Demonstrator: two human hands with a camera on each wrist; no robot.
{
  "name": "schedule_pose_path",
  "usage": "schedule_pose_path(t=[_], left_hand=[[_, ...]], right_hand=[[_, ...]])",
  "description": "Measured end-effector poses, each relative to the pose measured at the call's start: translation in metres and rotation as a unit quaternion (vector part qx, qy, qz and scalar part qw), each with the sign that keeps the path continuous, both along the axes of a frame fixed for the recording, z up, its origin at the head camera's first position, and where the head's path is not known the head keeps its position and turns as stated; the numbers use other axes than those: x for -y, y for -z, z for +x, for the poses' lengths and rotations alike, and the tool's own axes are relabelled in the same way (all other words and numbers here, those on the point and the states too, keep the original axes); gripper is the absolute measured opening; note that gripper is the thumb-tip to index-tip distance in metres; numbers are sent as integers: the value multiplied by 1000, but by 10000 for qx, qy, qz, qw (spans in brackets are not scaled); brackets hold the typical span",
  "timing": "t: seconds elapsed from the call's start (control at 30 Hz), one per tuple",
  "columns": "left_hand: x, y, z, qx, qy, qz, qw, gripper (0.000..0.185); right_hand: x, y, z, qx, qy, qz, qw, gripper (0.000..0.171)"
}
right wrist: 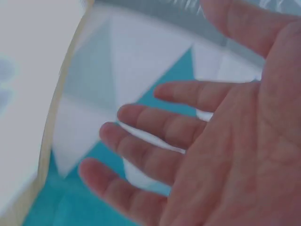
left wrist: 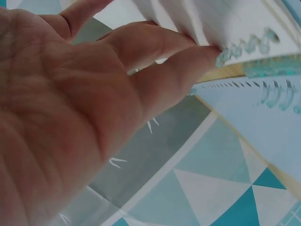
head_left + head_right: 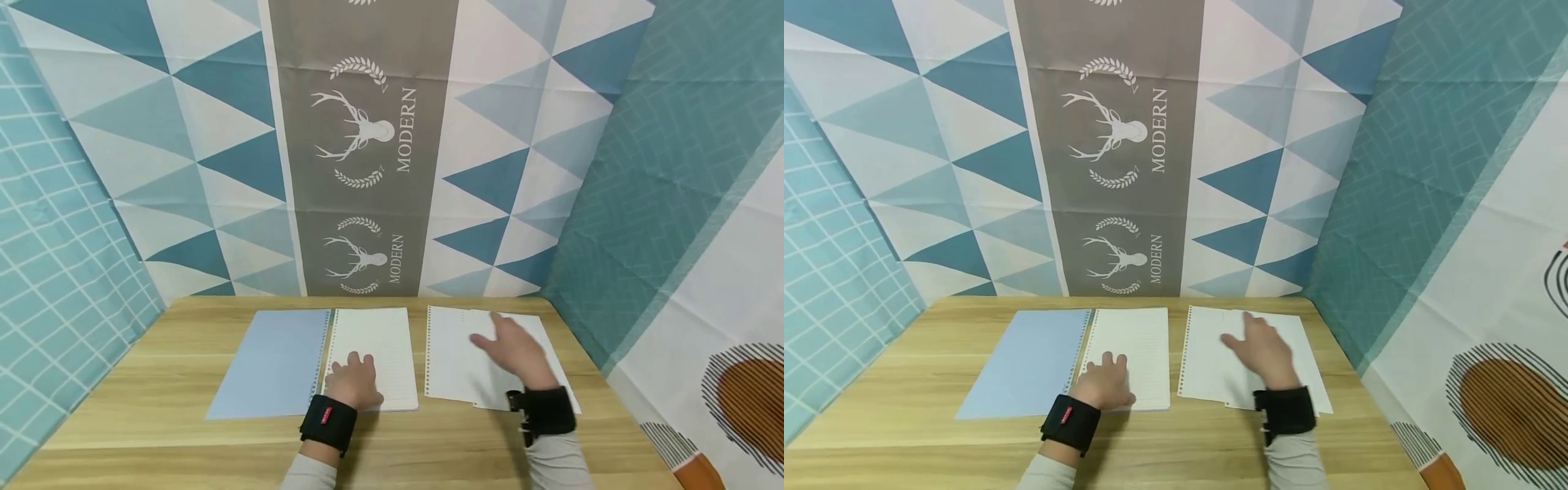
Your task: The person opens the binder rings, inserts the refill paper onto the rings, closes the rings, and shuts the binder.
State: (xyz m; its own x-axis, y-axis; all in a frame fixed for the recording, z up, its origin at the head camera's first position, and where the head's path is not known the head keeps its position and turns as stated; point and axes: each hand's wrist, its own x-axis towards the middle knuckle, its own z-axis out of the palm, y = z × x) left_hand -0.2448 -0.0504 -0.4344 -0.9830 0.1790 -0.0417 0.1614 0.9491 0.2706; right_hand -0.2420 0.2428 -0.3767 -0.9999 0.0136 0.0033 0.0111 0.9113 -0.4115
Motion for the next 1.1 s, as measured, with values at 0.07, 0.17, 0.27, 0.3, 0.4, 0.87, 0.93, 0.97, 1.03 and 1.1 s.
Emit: schedule_pose_path(t=[0.07,0.17,0.27,0.3,0.4,0.87,0.93,0.97,1.03,1.1], left_hand=[[2,-1,0,8,35,53,10000,59],[3,-1,1,-53,72,53,9999,56],[3,0,3,-147,85,38,9998,54],[4,1,4,-188,70,36,9998,53],[4,3,4,-259,-13,46,9997,51],[5,2,4,-256,-133,95,9995,54],[5,2,4,-260,-143,63,9995,54],[5,2,4,-264,-143,49,9995,54],[5,2,4,-269,-134,23,9995,53],[5,1,4,-276,-128,-10,9995,53]], right_hand=[[-28,2,2,132,404,143,9990,85],[-69,15,8,344,1135,110,9929,86],[-101,38,12,719,1731,62,9823,95],[-107,45,13,839,1881,49,9785,97],[-114,64,11,1109,2157,114,9701,107],[-107,74,1,974,1978,-477,9742,80],[-113,78,1,888,1950,-630,9747,79],[-116,80,1,826,1956,-706,9746,77],[-126,85,1,614,1874,-793,9771,70],[-135,88,1,368,1833,-883,9784,62]])
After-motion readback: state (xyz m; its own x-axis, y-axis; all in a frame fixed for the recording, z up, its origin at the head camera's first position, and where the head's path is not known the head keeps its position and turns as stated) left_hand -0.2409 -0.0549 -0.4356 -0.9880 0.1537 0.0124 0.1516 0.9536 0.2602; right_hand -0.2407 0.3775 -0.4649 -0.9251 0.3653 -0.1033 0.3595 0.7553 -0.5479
